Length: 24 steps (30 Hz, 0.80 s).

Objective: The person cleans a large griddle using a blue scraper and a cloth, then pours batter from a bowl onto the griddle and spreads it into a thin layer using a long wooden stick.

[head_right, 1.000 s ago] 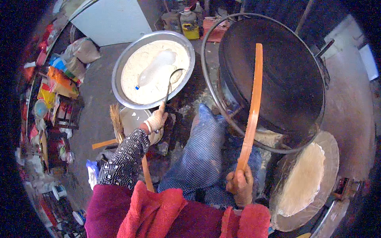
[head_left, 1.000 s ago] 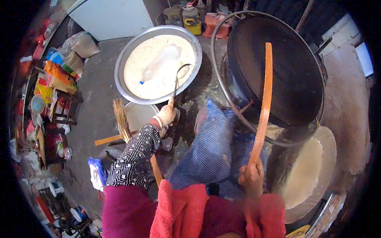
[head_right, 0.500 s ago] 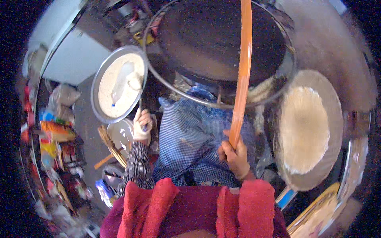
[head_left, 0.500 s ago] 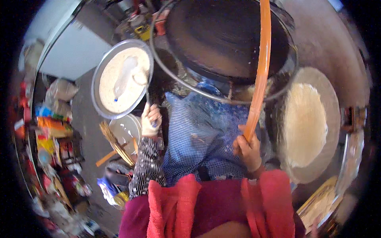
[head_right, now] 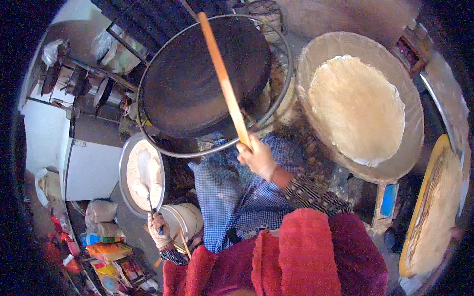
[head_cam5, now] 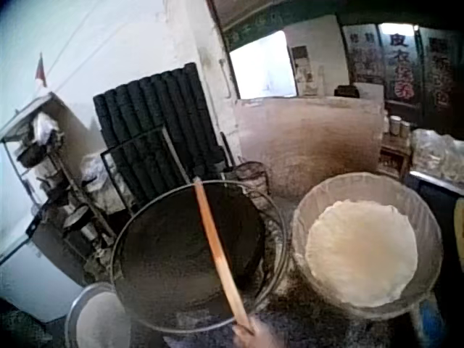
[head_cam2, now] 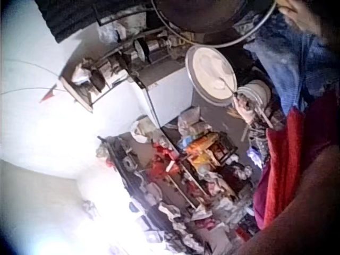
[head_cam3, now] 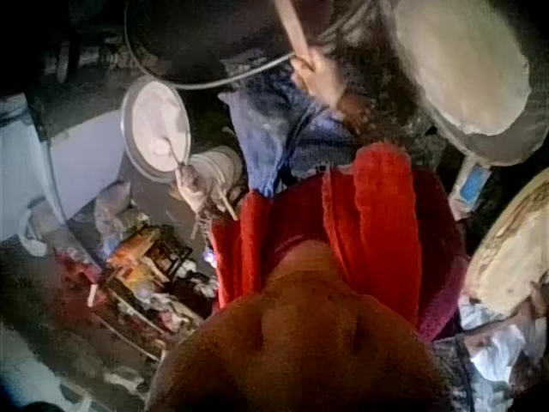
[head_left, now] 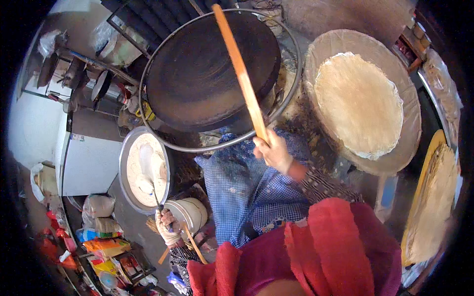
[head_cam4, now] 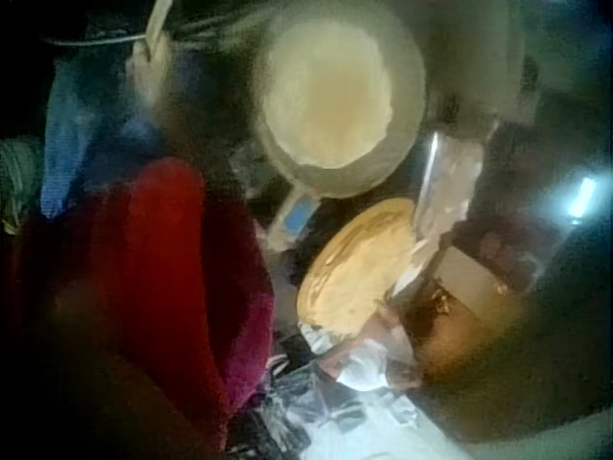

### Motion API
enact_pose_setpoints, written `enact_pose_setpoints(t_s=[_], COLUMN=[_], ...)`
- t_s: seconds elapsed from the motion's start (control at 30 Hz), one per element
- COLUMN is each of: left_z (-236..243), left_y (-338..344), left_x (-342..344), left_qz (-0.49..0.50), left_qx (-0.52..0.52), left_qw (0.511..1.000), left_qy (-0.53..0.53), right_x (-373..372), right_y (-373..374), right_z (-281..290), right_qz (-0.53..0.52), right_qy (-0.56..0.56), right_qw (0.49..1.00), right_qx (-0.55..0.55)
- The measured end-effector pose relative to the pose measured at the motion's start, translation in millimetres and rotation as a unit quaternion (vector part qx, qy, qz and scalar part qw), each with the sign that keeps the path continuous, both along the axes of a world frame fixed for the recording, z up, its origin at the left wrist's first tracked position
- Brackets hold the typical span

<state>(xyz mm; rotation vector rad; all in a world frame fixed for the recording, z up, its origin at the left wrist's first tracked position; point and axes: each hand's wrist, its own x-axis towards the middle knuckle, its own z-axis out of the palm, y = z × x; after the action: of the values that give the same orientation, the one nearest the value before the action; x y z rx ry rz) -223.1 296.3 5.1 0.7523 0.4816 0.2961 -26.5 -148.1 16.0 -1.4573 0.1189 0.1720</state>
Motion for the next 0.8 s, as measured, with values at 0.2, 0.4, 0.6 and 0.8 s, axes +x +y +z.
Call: enact_pose_setpoints(t_s=[0.2, 0.4, 0.6, 0.8], left_z=[93.4, 84.6, 56.7, 40.7], left_y=[-109.8, -151.4, -173.3, -160.4], left_x=[74.9, 149.6, 214.1, 244.1], left_qz=[-0.097, -0.169, -0.202, -0.217], left_qx=[0.056, 0.667, 0.854, 0.891], left_qw=[0.993, 0.725, 0.478, 0.398], left_qy=[0.031, -0.024, -0.037, -0.025], right_x=[72.7, 97.9, 112.0, 111.3], right_y=[5.4, -17.1, -35.5, -35.7], right_z=[-57.2, -88.0, -90.3, -94.9], right_qz=[-0.110, -0.097, -0.085, -0.111], right_qy=[-0.250, -0.139, -0.098, -0.139], right_qw=[0.872, 0.916, 0.936, 0.921], right_qx=[-0.406, -0.364, -0.326, -0.348])
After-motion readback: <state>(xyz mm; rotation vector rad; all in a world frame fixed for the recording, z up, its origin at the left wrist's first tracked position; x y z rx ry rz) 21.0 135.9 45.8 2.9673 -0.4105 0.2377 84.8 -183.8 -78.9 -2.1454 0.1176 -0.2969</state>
